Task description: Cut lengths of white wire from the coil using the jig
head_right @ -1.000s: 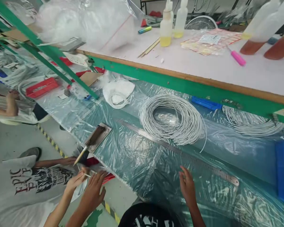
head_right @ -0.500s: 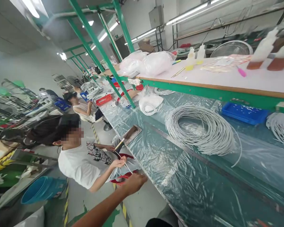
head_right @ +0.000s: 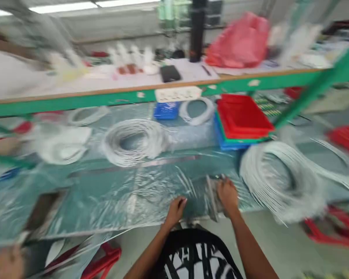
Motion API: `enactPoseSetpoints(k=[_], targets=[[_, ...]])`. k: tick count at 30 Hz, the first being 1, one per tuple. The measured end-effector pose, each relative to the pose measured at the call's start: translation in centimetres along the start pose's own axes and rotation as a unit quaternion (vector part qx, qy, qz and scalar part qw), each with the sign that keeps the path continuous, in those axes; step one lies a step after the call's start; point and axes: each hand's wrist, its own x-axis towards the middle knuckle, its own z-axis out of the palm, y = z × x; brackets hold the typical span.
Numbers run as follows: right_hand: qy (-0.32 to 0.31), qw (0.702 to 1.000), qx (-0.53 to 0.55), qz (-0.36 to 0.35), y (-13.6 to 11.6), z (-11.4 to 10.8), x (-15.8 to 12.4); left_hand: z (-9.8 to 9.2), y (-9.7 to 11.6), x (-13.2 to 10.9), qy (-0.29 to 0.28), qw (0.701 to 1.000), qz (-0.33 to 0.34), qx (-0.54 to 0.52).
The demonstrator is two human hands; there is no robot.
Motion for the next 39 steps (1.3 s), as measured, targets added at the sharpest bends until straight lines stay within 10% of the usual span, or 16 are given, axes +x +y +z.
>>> enactPoseSetpoints(k=[6, 13, 39], targets=[[-0.042, 0.996, -0.043, 0.072, 2.2, 1.1, 2.2, 6.7, 2.6, 7.5, -0.127, 0.991, 0.031, 0.036], [-0.059, 0.995, -0.041, 0.076, 2.1, 1.3, 2.8, 9.7, 2.7, 9.9, -0.155, 0.987, 0.019, 0.044], [-0.05, 0.996, -0.001, 0.072, 0.6, -0.3, 4.7, 9.4, 2.6, 12.0, -0.133, 0.988, 0.074, 0.016]])
